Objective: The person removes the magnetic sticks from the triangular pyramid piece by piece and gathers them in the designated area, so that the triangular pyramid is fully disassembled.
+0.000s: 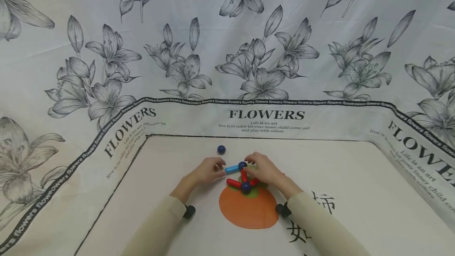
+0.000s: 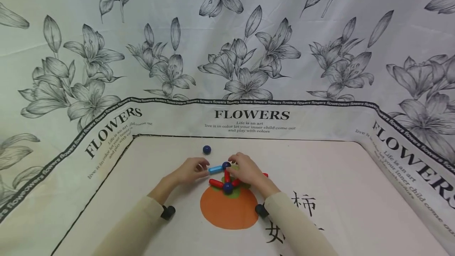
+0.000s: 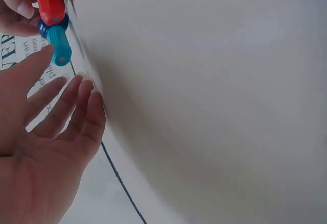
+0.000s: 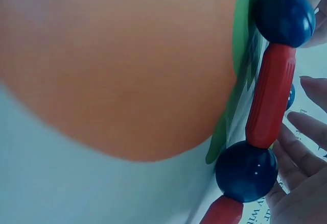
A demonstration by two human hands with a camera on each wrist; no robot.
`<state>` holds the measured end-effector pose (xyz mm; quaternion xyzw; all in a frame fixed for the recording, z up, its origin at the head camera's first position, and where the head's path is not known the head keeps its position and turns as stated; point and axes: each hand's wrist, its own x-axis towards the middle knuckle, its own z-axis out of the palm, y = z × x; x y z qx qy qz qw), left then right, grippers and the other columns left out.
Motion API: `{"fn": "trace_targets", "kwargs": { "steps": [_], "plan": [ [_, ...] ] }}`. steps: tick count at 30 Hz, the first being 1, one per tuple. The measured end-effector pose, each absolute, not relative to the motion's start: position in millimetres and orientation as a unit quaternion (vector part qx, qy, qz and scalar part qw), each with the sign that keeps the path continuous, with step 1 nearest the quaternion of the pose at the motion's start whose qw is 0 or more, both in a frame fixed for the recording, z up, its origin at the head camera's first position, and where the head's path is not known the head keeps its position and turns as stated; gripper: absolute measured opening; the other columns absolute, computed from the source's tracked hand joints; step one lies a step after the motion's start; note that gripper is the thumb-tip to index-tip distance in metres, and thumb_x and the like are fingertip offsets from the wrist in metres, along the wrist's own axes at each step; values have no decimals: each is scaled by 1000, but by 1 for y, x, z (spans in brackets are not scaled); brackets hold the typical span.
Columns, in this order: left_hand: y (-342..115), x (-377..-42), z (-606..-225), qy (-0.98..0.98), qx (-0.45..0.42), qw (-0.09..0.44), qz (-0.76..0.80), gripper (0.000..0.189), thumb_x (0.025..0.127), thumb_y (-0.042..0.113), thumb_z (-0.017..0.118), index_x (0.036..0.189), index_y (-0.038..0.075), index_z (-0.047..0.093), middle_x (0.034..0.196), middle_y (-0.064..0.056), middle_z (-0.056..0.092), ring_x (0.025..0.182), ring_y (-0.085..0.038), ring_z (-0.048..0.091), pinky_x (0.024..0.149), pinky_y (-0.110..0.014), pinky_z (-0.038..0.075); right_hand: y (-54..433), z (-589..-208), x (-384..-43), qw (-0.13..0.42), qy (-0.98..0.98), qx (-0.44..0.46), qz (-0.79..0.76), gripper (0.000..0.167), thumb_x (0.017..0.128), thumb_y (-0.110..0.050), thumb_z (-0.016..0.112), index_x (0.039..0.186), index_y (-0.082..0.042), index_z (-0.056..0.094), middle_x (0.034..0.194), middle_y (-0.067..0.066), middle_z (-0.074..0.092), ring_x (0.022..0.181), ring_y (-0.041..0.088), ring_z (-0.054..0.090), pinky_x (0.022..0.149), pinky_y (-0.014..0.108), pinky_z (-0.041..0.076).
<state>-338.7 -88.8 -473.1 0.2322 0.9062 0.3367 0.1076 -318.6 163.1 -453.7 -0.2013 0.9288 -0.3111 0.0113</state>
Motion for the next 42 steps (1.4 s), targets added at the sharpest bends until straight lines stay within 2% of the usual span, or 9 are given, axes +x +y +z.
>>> {"fn": "trace_targets", "kwargs": {
  "steps": [7,18,29,42],
  "plan": [
    [-76,-340,-472,907,240,108,329,29,98,21,71,121,5,69,104,-2,68,96,-17,61,93,-36,53,161,-459,-336,32,932,-193,-307,27,97,-22,70,117,-3,72,96,3,69,87,17,61,84,38,54],
    [-67,-344,-473,911,214,108,335,19,97,24,73,107,9,76,93,2,70,87,-15,60,86,-33,53,157,-459,-340,59,925,-194,-322,23,98,-24,70,112,-6,76,103,3,74,95,17,64,97,43,52],
    [-63,-346,-472,921,214,92,313,19,95,25,74,102,7,78,90,1,71,84,-13,60,83,-33,53,158,-459,-337,34,927,-221,-303,23,99,-22,68,109,-2,76,98,3,74,89,17,64,93,43,54],
    [-63,-346,-472,924,186,88,322,19,96,28,73,98,9,77,88,1,68,83,-16,59,82,-34,52,158,-461,-337,34,930,-209,-302,25,99,-22,69,112,-1,75,102,7,75,97,21,67,97,45,53]
  ]
}}
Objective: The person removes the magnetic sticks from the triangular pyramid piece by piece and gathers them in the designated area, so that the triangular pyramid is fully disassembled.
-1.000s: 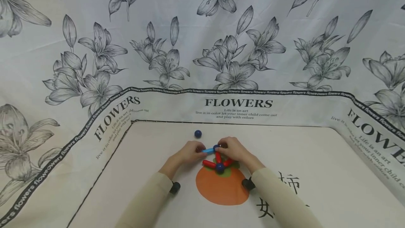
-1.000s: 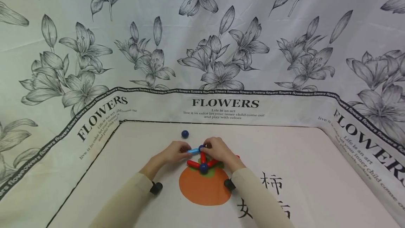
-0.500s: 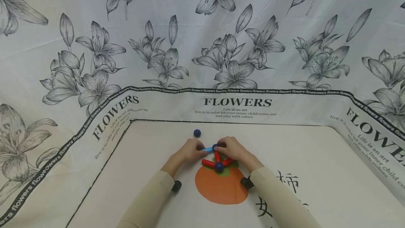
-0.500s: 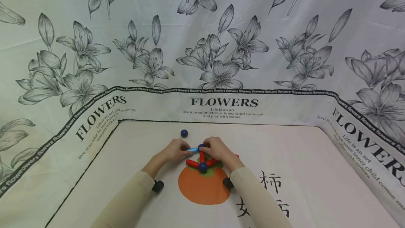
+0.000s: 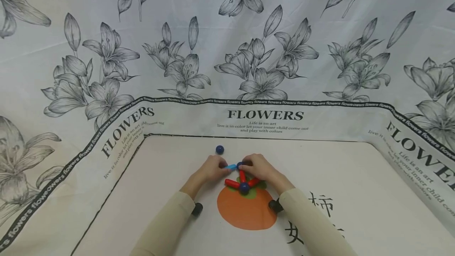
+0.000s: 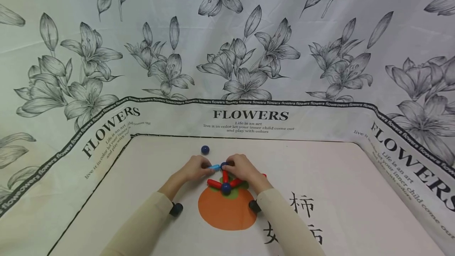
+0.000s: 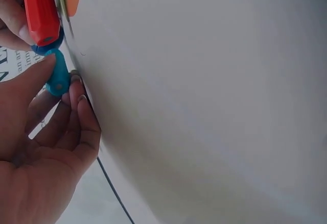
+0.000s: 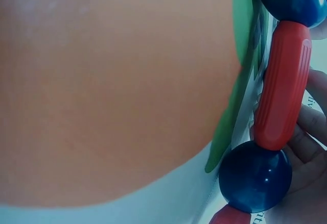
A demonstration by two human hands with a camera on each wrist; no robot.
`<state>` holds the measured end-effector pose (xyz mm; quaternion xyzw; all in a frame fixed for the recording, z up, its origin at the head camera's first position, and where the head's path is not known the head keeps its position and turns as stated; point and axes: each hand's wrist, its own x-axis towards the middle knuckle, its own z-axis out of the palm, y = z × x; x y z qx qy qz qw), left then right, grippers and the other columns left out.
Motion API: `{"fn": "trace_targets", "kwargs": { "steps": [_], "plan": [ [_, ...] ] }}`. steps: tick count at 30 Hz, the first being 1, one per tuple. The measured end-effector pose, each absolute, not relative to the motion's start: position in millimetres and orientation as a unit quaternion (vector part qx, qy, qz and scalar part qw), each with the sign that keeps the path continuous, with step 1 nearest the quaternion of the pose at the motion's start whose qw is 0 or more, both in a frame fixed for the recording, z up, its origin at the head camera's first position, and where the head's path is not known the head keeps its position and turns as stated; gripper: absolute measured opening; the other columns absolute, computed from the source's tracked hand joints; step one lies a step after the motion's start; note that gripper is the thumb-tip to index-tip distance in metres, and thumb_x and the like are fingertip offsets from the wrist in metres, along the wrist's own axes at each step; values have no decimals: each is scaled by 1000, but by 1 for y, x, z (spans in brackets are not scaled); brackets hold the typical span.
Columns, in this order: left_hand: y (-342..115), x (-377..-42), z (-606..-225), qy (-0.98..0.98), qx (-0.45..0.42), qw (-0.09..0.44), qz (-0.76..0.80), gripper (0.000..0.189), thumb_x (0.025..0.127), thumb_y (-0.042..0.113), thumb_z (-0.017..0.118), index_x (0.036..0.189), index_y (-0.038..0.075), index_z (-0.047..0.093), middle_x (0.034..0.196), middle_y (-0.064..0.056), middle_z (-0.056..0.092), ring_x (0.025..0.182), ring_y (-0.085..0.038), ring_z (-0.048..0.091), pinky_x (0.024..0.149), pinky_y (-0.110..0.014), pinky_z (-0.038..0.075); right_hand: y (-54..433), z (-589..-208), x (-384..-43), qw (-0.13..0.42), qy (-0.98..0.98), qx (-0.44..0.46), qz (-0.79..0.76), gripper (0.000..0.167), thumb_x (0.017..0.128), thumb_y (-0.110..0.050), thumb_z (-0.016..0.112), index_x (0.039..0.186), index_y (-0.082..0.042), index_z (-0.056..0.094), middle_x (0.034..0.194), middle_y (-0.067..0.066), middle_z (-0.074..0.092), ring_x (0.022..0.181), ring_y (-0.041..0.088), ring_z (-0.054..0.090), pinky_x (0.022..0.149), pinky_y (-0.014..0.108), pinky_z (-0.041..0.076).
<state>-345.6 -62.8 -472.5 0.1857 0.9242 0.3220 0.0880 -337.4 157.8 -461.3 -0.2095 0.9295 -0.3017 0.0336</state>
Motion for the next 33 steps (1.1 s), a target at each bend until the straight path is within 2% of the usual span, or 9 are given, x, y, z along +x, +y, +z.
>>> {"fn": "trace_targets", "kwargs": {
  "steps": [7,13,20,33],
  "plan": [
    [-70,-343,-477,920,182,86,335,21,94,29,75,100,9,78,92,1,69,87,-16,60,86,-37,53,155,-464,-337,34,928,-211,-304,24,98,-22,69,110,-2,75,99,4,74,92,18,65,94,45,53],
    [-86,-340,-476,920,170,74,346,18,94,26,76,102,10,77,94,1,65,89,-18,57,85,-36,52,154,-465,-337,32,934,-198,-295,24,98,-23,70,111,-4,75,100,4,74,94,19,64,96,44,52],
    [-115,-337,-466,924,136,52,353,15,95,23,76,100,9,75,92,-2,64,90,-20,55,83,-36,51,157,-463,-337,34,933,-193,-303,24,98,-23,70,112,-4,75,101,4,73,93,20,63,96,45,53],
    [-172,-350,-476,933,90,24,347,14,93,21,77,98,8,75,97,-4,65,90,-21,56,79,-37,49,157,-465,-337,35,931,-197,-304,25,98,-24,69,112,-3,75,100,4,73,91,19,62,94,44,54]
  ]
}}
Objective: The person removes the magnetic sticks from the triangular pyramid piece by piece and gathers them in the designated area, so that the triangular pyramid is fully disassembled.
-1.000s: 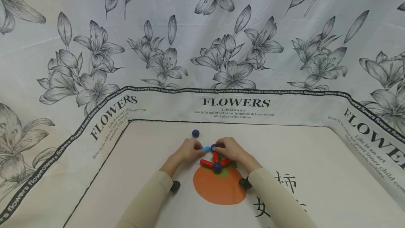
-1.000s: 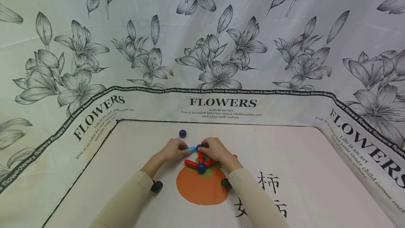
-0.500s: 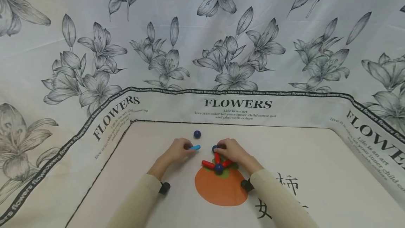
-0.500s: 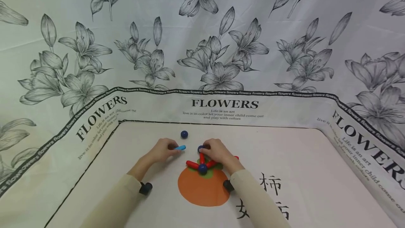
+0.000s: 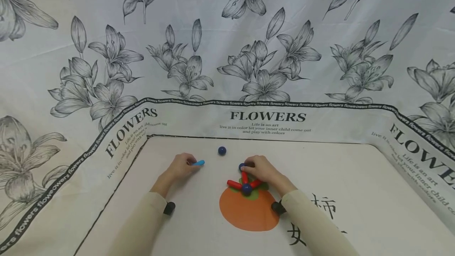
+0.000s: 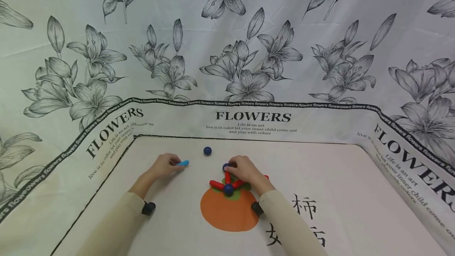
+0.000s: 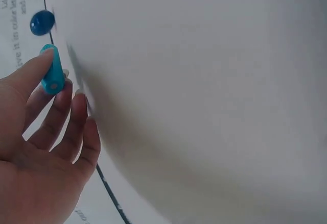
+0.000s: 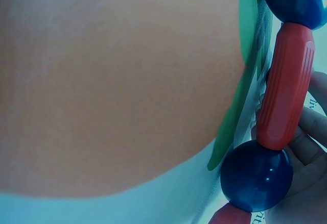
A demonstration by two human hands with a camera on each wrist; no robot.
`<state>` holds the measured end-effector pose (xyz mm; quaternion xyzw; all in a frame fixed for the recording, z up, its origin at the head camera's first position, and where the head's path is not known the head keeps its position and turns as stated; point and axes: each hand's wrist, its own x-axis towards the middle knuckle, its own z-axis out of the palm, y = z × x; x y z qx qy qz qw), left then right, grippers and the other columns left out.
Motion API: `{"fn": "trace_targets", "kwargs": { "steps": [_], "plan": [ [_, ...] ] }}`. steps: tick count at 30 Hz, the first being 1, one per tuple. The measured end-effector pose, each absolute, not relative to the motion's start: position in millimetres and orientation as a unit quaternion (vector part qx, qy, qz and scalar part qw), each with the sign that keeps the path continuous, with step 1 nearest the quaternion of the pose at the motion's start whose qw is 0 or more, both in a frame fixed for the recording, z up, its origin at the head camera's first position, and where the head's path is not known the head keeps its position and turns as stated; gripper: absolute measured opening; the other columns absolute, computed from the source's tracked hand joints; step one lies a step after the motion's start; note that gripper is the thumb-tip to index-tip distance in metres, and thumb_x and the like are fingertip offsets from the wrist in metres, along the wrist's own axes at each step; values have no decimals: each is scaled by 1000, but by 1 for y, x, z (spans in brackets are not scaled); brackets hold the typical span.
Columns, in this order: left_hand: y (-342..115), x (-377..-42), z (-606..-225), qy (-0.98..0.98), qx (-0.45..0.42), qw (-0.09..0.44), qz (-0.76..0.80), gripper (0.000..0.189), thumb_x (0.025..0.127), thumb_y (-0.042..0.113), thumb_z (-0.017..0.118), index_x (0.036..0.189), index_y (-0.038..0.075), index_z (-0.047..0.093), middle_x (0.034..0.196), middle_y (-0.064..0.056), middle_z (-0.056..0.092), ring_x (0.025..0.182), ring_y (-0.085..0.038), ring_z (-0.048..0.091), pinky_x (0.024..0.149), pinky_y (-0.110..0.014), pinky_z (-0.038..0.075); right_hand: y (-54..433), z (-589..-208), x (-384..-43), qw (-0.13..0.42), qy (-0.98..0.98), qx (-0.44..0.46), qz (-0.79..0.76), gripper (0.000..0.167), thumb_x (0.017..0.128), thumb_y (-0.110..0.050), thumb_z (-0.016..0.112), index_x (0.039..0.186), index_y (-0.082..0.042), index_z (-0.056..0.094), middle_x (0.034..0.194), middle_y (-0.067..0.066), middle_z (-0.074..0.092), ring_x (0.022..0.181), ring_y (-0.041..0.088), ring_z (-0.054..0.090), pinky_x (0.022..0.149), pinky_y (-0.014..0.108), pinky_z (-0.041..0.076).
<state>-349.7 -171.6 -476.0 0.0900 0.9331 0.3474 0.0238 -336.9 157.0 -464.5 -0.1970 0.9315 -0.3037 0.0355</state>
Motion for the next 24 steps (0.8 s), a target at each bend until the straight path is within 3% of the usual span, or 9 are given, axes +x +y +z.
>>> {"fn": "trace_targets", "kwargs": {
  "steps": [12,24],
  "plan": [
    [-190,-359,-482,941,66,21,330,21,92,21,77,104,4,72,102,-8,67,96,-24,59,90,-44,50,158,-465,-335,42,931,-191,-308,26,98,-24,69,113,-3,75,101,4,73,91,18,63,94,43,54],
    [-189,-359,-482,943,65,19,325,25,90,20,79,107,4,70,101,-8,65,95,-24,57,89,-44,49,160,-464,-336,46,928,-162,-332,30,95,-26,73,115,-4,74,108,7,73,97,20,64,93,43,54]
  ]
}}
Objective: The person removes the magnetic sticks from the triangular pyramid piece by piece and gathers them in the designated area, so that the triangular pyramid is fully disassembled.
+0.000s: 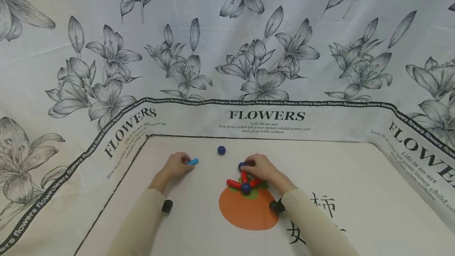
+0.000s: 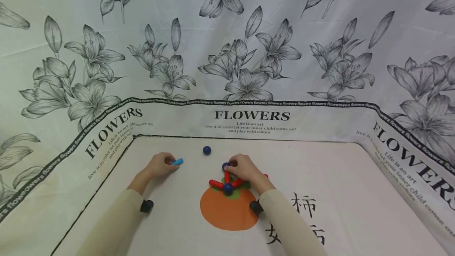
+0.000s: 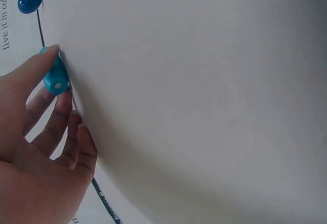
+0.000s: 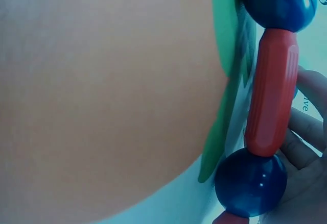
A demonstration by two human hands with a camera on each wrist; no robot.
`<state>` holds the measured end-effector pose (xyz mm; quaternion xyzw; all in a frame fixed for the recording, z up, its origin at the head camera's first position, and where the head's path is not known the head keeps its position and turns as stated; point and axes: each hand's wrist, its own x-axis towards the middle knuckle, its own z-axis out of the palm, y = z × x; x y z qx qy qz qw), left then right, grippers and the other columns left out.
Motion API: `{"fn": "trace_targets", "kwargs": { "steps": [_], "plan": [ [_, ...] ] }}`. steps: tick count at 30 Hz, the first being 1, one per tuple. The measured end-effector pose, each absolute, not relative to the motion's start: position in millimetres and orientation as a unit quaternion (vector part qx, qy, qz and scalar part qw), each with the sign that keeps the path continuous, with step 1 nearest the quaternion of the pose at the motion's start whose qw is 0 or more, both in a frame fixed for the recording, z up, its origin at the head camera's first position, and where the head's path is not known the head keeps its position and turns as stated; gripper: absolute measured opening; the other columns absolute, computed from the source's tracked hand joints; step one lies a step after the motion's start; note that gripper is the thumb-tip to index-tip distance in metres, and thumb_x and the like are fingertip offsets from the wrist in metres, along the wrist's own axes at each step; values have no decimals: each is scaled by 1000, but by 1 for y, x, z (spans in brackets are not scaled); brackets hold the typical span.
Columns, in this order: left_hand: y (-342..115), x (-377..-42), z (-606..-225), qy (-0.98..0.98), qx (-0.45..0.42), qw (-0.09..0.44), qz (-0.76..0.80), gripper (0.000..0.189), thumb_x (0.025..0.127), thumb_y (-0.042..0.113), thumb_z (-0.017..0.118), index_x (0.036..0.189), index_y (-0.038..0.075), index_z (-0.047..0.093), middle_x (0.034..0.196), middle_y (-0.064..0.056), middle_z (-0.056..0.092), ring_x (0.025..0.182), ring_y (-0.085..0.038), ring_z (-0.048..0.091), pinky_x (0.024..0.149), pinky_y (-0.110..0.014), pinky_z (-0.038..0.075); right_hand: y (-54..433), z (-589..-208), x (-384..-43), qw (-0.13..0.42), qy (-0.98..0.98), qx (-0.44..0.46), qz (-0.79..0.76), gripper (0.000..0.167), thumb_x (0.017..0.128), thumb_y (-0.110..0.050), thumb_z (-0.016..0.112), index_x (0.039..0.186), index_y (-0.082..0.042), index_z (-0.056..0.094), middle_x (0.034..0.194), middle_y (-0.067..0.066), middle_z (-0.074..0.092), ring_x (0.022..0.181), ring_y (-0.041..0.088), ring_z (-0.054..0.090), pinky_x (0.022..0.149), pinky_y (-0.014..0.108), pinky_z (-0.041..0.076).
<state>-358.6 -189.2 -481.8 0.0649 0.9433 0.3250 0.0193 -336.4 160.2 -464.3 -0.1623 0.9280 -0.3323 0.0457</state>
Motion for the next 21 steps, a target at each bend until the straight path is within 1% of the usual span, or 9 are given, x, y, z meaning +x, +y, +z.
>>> {"fn": "trace_targets", "kwargs": {
  "steps": [6,8,13,16,19,21],
  "plan": [
    [-193,-356,-481,942,66,27,329,27,89,21,79,108,4,69,102,-8,65,95,-25,57,88,-44,50,164,-461,-331,45,926,-171,-333,33,94,-26,75,117,-3,72,101,5,71,91,19,63,87,41,55],
    [-195,-354,-480,941,67,29,330,28,89,21,79,109,4,69,102,-8,65,95,-25,58,87,-43,50,167,-460,-328,44,927,-173,-331,35,93,-27,76,119,-4,71,101,5,71,92,19,63,87,41,55],
    [-205,-349,-477,941,74,36,328,29,90,23,78,111,5,69,101,-7,65,94,-23,58,85,-43,50,175,-454,-318,35,926,-190,-324,38,92,-26,76,120,-1,70,111,10,71,104,26,66,95,47,54],
    [-211,-346,-476,941,84,37,327,31,90,22,78,113,4,68,101,-8,64,95,-24,59,85,-44,51,179,-451,-312,30,924,-207,-321,36,93,-25,76,119,-1,70,117,13,70,112,33,65,99,52,52],
    [-215,-342,-476,942,91,29,321,33,91,22,77,117,5,68,107,-9,65,99,-25,60,87,-45,51,183,-450,-305,31,919,-220,-326,35,94,-24,75,120,-2,70,120,13,68,117,35,62,100,55,50],
    [-215,-338,-477,943,98,21,317,34,93,23,75,120,6,67,112,-10,65,102,-26,60,88,-47,51,185,-449,-300,32,916,-233,-326,34,94,-23,75,120,-1,70,120,13,67,116,35,61,100,54,51]
  ]
}}
